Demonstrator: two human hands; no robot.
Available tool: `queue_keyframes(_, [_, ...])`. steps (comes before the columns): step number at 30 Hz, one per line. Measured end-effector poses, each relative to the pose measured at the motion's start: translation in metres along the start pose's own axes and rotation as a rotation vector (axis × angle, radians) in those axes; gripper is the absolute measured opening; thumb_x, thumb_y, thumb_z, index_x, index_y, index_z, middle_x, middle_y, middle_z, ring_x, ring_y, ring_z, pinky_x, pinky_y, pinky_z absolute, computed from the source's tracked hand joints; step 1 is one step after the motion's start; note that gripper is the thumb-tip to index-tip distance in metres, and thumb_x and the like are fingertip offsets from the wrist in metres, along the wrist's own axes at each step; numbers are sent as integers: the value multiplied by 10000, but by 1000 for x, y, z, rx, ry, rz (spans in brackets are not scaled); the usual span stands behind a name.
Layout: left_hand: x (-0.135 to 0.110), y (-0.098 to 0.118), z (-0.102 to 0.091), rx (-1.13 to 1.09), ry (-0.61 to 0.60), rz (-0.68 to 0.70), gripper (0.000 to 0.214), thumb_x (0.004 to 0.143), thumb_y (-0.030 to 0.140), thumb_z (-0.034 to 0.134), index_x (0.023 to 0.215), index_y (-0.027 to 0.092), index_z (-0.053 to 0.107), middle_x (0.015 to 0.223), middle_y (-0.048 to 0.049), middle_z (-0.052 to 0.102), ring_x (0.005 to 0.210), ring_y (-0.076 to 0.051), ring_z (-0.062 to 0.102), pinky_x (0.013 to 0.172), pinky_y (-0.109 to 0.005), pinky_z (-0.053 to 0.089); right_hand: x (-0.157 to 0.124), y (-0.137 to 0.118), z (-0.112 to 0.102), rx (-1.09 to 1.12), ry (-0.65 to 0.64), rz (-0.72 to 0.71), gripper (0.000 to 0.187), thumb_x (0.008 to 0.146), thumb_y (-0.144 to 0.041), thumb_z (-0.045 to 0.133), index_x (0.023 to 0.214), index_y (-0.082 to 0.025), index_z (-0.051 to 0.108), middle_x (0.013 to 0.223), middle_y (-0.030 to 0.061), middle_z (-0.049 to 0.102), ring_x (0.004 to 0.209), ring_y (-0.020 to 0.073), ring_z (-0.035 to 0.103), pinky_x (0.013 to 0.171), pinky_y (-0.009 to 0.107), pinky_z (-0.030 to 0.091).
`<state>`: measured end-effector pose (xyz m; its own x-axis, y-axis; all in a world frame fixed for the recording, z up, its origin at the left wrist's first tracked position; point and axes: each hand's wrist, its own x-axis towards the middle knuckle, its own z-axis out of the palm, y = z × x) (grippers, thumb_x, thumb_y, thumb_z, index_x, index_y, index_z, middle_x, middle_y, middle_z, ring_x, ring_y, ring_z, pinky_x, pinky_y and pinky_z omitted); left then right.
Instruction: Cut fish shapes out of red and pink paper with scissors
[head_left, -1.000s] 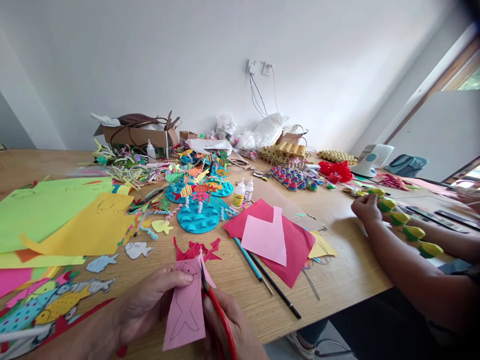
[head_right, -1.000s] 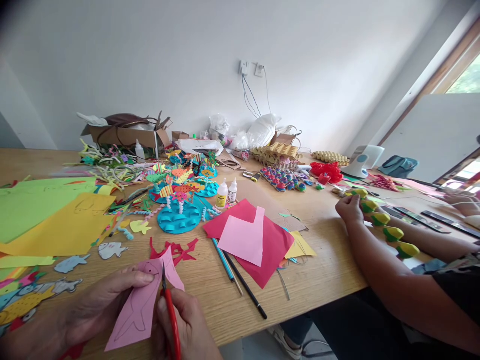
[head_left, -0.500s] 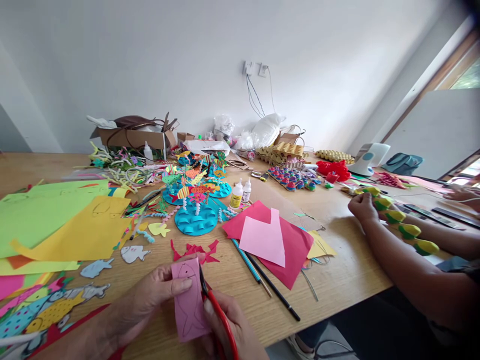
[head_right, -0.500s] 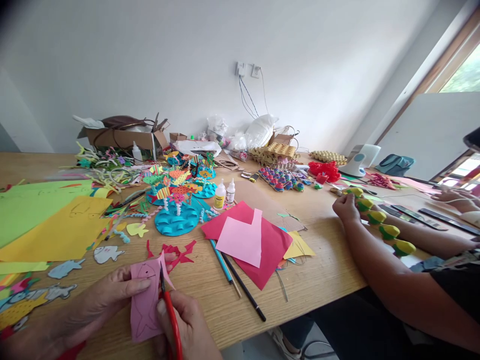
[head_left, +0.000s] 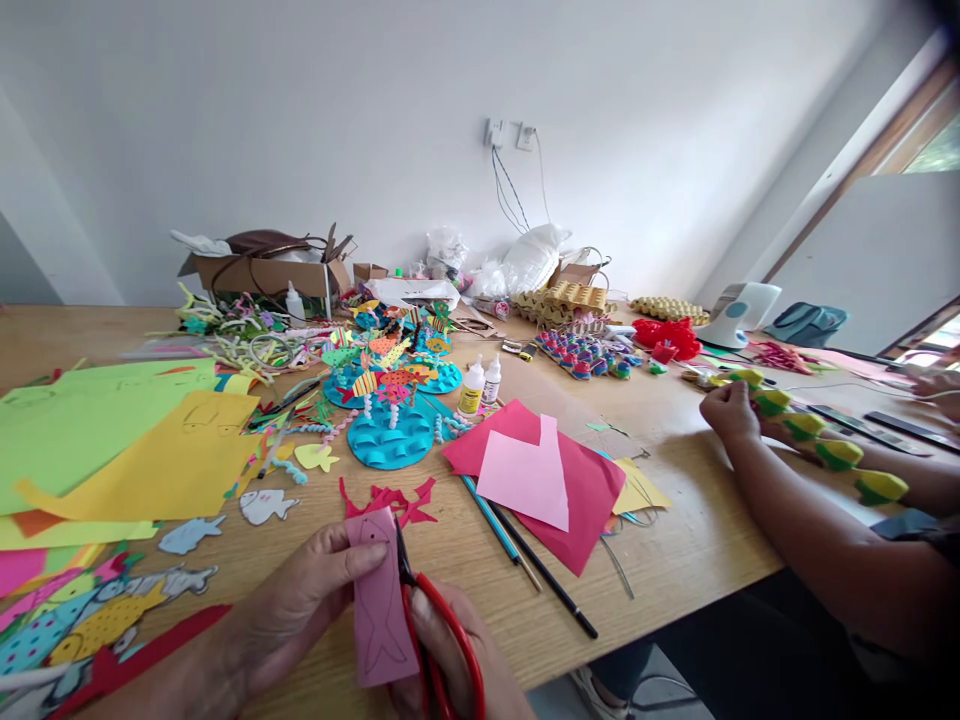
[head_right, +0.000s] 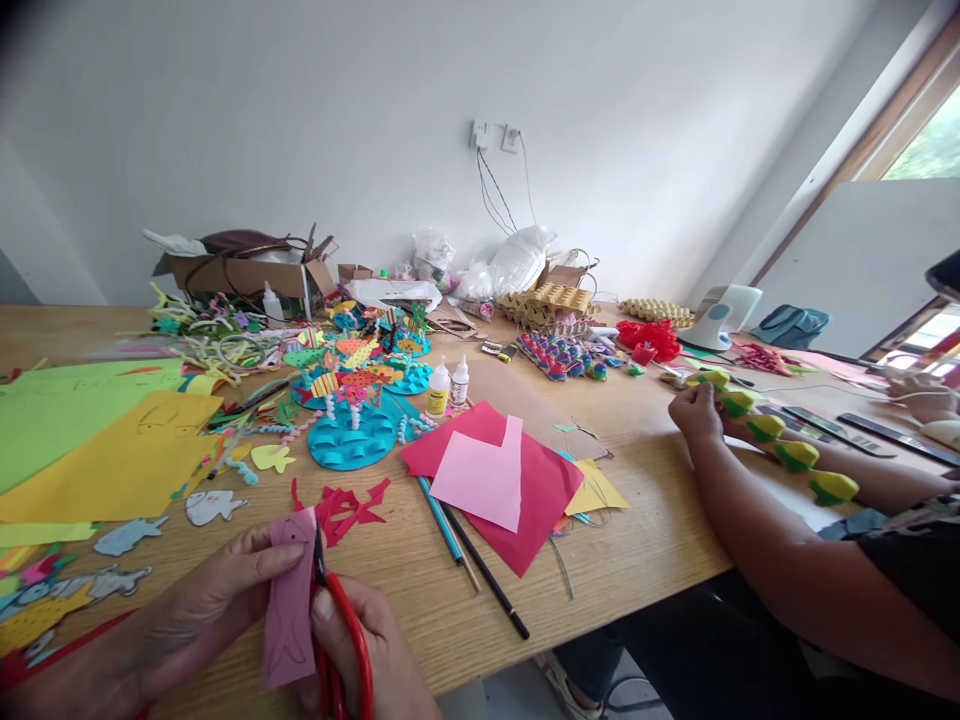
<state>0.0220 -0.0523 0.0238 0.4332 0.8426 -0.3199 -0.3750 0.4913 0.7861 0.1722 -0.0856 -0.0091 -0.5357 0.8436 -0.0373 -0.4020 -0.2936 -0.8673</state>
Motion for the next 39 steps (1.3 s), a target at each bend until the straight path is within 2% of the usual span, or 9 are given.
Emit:
queue_keyframes(3, [-1, -1, 1, -3, 10, 6, 80, 712, 239, 713, 716, 161, 696, 667, -3, 693, 627, -129, 583, 624, -226, 452, 2, 0, 0, -11, -27, -26, 496, 765, -638, 495, 568, -182, 509, 426, -42, 421, 331, 67, 348, 333, 189, 257])
queue_keyframes(7, [-1, -1, 4, 26, -3, -33, 96, 724, 249, 701, 754, 158, 689, 672, -12, 692, 634, -134, 582, 636, -232, 443, 1, 0, 2, -28, 8, -55, 497, 781, -633, 472, 580, -182, 524, 425, -41, 427, 330, 71, 354, 334, 191, 275])
queue_keyframes(14, [5, -3, 8, 14, -42, -46, 84, 759, 241, 666, 745, 158, 671, 666, -5, 679, 620, -118, 569, 624, -219, 431, -3, 2, 6, -49, 85, -140, 590, 849, -582, 396, 411, -188, 419, 341, -43, 357, 296, 63, 308, 329, 208, 224])
queue_keyframes(24, [8, -1, 19, 48, -88, -94, 71, 764, 228, 651, 777, 164, 678, 709, -27, 708, 650, -144, 609, 631, -238, 458, -3, 9, -5, -70, 156, -81, 598, 831, -637, 360, 441, -194, 458, 324, -37, 370, 292, 77, 317, 347, 226, 231])
queue_keyframes(27, [11, -2, 20, 116, -95, -113, 104, 774, 246, 631, 750, 148, 658, 692, -48, 704, 625, -158, 614, 614, -254, 460, -3, 7, -6, -56, 221, -82, 591, 798, -666, 391, 452, -189, 442, 308, -49, 356, 265, 62, 288, 325, 216, 206])
queue_keyframes(31, [24, -7, 22, 156, -126, -96, 181, 783, 294, 604, 726, 124, 634, 655, -68, 686, 594, -177, 608, 604, -292, 469, -9, -4, -13, -7, 356, -86, 508, 783, -645, 450, 603, -171, 485, 363, -73, 377, 282, 50, 300, 321, 178, 217])
queue_keyframes(33, [33, -9, 26, 207, -106, -52, 180, 768, 300, 612, 723, 127, 630, 659, -62, 684, 602, -175, 605, 614, -294, 469, -14, -11, -19, -88, 420, -120, 484, 793, -626, 460, 660, -162, 497, 404, -68, 404, 319, 55, 337, 344, 170, 254])
queue_keyframes(36, [49, -11, 33, 331, -100, 16, 203, 737, 327, 630, 740, 126, 656, 685, -70, 694, 644, -206, 617, 648, -324, 471, -22, -22, -29, -259, 503, -179, 471, 801, -612, 464, 642, -169, 460, 451, -52, 424, 386, 69, 381, 384, 176, 295])
queue_keyframes(39, [62, -7, 40, 426, -93, 78, 171, 667, 301, 697, 657, 130, 692, 700, -79, 699, 766, -265, 625, 716, -340, 455, -27, -30, -35, -339, 550, -205, 451, 818, -599, 445, 667, -174, 458, 458, -49, 431, 401, 79, 388, 397, 186, 297])
